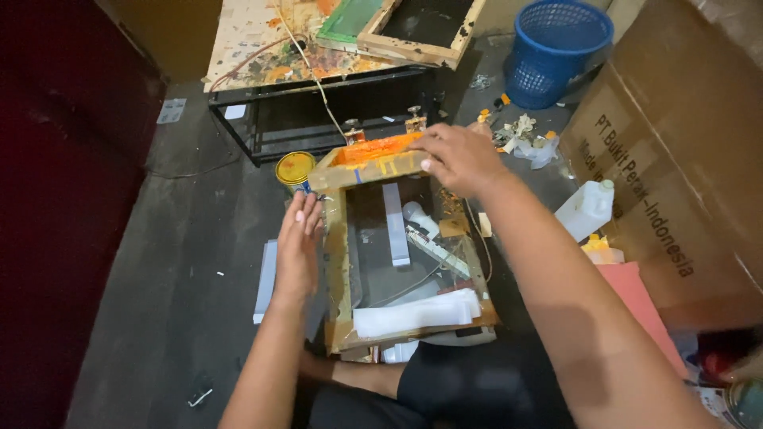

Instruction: The person sits on the floor and uses a squeegee to pull orange ink across a screen printing frame. They repeatedly lift the frame, place a white strip underneath, and pull the ink through the screen to print the strip.

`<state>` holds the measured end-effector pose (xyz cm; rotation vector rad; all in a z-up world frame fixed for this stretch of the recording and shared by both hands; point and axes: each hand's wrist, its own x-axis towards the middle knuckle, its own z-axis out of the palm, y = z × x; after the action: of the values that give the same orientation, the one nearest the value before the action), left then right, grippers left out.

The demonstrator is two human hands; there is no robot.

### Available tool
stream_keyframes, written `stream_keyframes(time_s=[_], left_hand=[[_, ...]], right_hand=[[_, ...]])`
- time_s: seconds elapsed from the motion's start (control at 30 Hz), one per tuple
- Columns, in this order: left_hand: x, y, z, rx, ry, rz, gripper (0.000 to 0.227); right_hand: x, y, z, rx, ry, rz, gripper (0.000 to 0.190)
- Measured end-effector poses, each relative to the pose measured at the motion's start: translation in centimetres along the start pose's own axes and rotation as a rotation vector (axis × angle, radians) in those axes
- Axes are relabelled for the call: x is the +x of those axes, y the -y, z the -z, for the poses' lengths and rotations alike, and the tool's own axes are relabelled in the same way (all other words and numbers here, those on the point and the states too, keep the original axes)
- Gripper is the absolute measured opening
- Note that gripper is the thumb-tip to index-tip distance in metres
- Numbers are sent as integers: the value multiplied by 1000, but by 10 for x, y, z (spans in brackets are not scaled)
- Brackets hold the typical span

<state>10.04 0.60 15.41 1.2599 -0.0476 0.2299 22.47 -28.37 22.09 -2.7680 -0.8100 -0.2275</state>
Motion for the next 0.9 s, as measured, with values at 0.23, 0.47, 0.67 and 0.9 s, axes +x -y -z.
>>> stream_keyframes(time_s=[0.23, 0.47, 0.67, 0.9], left_hand=[[-20, 11, -1, -80, 53, 52, 82], [-36, 30, 22, -172, 92, 116, 81], [-54, 49, 42, -260, 128, 176, 82], [-64, 76, 55, -5, 83, 270, 76]], right_hand=[[-25, -4, -35, 18, -55, 56, 41], [-49, 5, -49, 34, -28, 27, 43], [-75, 12, -62, 39, 53, -12, 46], [-103, -2, -113, -41, 79, 0, 49]])
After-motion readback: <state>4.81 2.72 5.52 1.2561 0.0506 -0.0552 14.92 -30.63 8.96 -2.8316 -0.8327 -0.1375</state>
